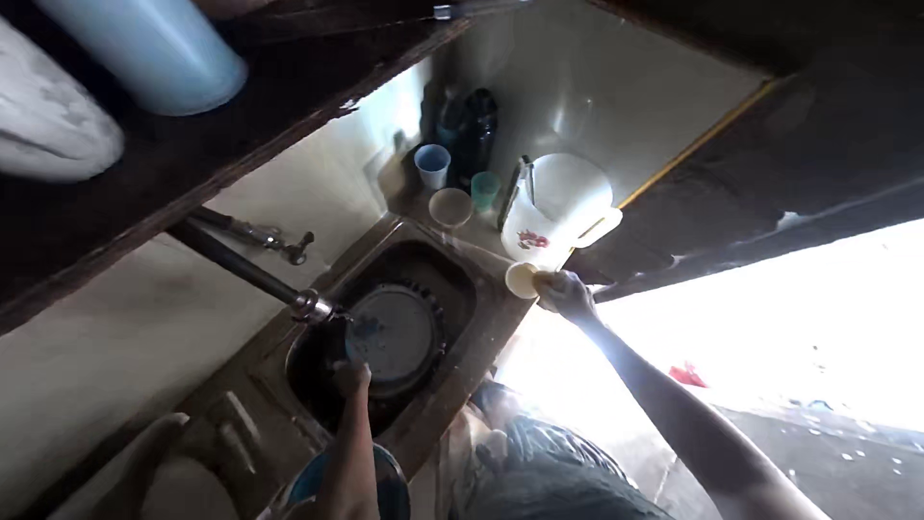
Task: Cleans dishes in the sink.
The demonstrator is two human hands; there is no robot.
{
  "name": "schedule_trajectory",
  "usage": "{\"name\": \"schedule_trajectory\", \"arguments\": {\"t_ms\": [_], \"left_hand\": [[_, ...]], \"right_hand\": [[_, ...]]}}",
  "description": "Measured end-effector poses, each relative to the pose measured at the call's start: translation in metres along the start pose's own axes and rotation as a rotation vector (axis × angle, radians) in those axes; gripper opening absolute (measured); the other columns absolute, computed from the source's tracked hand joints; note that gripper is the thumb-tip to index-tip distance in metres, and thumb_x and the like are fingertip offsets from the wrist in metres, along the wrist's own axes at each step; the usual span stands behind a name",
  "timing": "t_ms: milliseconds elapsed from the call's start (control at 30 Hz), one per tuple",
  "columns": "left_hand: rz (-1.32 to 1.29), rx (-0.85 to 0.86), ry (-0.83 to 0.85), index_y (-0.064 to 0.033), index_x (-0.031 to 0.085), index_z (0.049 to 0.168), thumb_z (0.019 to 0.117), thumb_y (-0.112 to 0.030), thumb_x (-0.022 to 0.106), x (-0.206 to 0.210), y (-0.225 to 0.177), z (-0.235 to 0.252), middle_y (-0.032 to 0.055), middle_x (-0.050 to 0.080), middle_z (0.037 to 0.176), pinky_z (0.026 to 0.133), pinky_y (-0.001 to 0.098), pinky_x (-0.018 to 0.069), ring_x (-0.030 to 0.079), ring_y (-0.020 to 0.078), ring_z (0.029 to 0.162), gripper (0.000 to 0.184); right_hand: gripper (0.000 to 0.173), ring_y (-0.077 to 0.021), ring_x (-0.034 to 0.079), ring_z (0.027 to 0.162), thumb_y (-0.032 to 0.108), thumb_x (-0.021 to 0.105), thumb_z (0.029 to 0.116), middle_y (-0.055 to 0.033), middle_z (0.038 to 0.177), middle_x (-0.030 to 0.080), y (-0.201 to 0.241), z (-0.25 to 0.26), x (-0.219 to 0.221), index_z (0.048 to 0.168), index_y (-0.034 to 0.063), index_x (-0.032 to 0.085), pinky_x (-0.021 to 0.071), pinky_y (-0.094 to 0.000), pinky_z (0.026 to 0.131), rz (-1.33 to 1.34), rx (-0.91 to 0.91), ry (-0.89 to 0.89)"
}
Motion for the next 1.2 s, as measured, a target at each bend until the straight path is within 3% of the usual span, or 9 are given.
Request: {"name": "schedule_trajectory", "arguments": {"t_ms": [100, 267, 400, 533, 700, 767, 867, 1067, 1200], "left_hand": [[-0.325, -0.059, 0.150, 0.0100, 0.057, 0.132, 0.0999, -0.017, 0.063, 0.009, 0.016, -0.002, 0.0313, 0.059, 0.129, 0.096, 0.0565, 0.0482, 0.058, 0.0418, 0.116, 0.042], [-0.602, -0.021, 0.221, 0.0058, 0.049, 0.137, 0.0970, 0.001, 0.055, -0.025, -0.002, -0.025, 0.0281, 0.059, 0.120, 0.072, 0.0484, 0.0605, 0.067, 0.0354, 0.092, 0.041], [-0.279, 0.115, -0.037, 0.0025, 0.026, 0.154, 0.0968, -0.011, 0.065, -0.090, -0.018, -0.061, 0.0324, 0.055, 0.134, 0.087, 0.0532, 0.0588, 0.067, 0.0403, 0.111, 0.071], [-0.096, 0.242, -0.280, 0.0063, 0.032, 0.154, 0.0925, -0.004, 0.064, -0.130, -0.017, -0.100, 0.0331, 0.046, 0.147, 0.111, 0.0558, 0.0410, 0.049, 0.0447, 0.136, 0.070], [-0.285, 0.160, -0.296, 0.0110, 0.032, 0.152, 0.0994, -0.003, 0.055, -0.132, 0.006, -0.128, 0.0340, 0.044, 0.149, 0.115, 0.0490, 0.0378, 0.047, 0.0415, 0.138, 0.059], [-0.660, 0.000, -0.151, 0.0113, 0.045, 0.142, 0.1008, -0.002, 0.056, -0.110, 0.021, -0.133, 0.0303, 0.056, 0.130, 0.091, 0.0415, 0.0569, 0.065, 0.0328, 0.111, 0.044], [-1.174, -0.129, 0.122, 0.0067, 0.041, 0.139, 0.0958, 0.006, 0.049, -0.072, 0.022, -0.156, 0.0216, 0.055, 0.106, 0.064, 0.0402, 0.0593, 0.063, 0.0272, 0.078, 0.044], [-1.375, -0.135, 0.386, 0.0000, 0.047, 0.118, 0.0928, 0.009, 0.046, -0.031, -0.020, -0.196, 0.0119, 0.058, 0.086, 0.060, 0.0402, 0.0616, 0.064, 0.0212, 0.066, 0.027], [-1.459, -0.143, 0.236, 0.0050, 0.052, 0.108, 0.0907, 0.011, 0.043, -0.049, 0.006, -0.185, 0.0144, 0.062, 0.084, 0.058, 0.0390, 0.0618, 0.067, 0.0225, 0.065, 0.020]], "right_hand": [[0.029, -0.0391, 0.062, 0.121, 0.020, 0.061, 0.1029, -0.0232, 0.128, 0.065, 0.000, 0.025, 0.010, 0.126, 0.0042, 0.070, 0.0490, -0.0547, 0.104, -0.097, -0.168, -0.118], [0.042, -0.0441, 0.058, 0.128, 0.025, 0.060, 0.1026, -0.0266, 0.138, 0.059, 0.004, 0.049, 0.086, 0.137, 0.0009, 0.060, 0.0470, -0.0614, 0.105, -0.317, -0.116, 0.141], [0.041, -0.0434, 0.058, 0.128, 0.027, 0.058, 0.1035, -0.0266, 0.137, 0.060, 0.014, 0.040, 0.103, 0.133, -0.0021, 0.061, 0.0470, -0.0616, 0.104, -0.395, -0.013, 0.307], [0.042, -0.0442, 0.056, 0.131, 0.025, 0.058, 0.1040, -0.0278, 0.137, 0.060, 0.018, 0.048, 0.101, 0.135, -0.0034, 0.060, 0.0434, -0.0609, 0.108, -0.369, -0.028, 0.337], [0.058, -0.0461, 0.050, 0.135, 0.035, 0.065, 0.1004, -0.0300, 0.143, 0.054, 0.014, 0.061, 0.093, 0.141, -0.0035, 0.052, 0.0403, -0.0634, 0.109, -0.358, 0.014, 0.314], [0.061, -0.0464, 0.048, 0.137, 0.038, 0.062, 0.1019, -0.0294, 0.146, 0.051, 0.028, 0.056, 0.081, 0.147, 0.0000, 0.048, 0.0388, -0.0628, 0.110, -0.351, 0.014, 0.283], [0.045, -0.0415, 0.064, 0.118, 0.033, 0.064, 0.1019, -0.0248, 0.128, 0.066, 0.085, 0.042, 0.084, 0.136, 0.0033, 0.061, 0.0483, -0.0612, 0.101, -0.102, -0.282, 0.180], [0.046, -0.0280, 0.051, 0.140, 0.012, 0.057, 0.1027, -0.0136, 0.151, 0.055, 0.210, -0.084, 0.215, 0.149, 0.0093, 0.054, 0.0398, -0.0485, 0.118, -0.025, -0.925, 0.576], [0.032, -0.0379, 0.052, 0.136, 0.005, 0.060, 0.0996, -0.0199, 0.139, 0.061, 0.217, -0.152, 0.224, 0.130, 0.0012, 0.067, 0.0361, -0.0553, 0.117, -0.224, -1.313, 0.880]]}}
Point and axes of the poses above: each hand's wrist, its own z-axis towards the middle knuckle, its own x-axis out of the palm, y = z × x, the point moved 8 cm from there along z, towards the middle knuckle
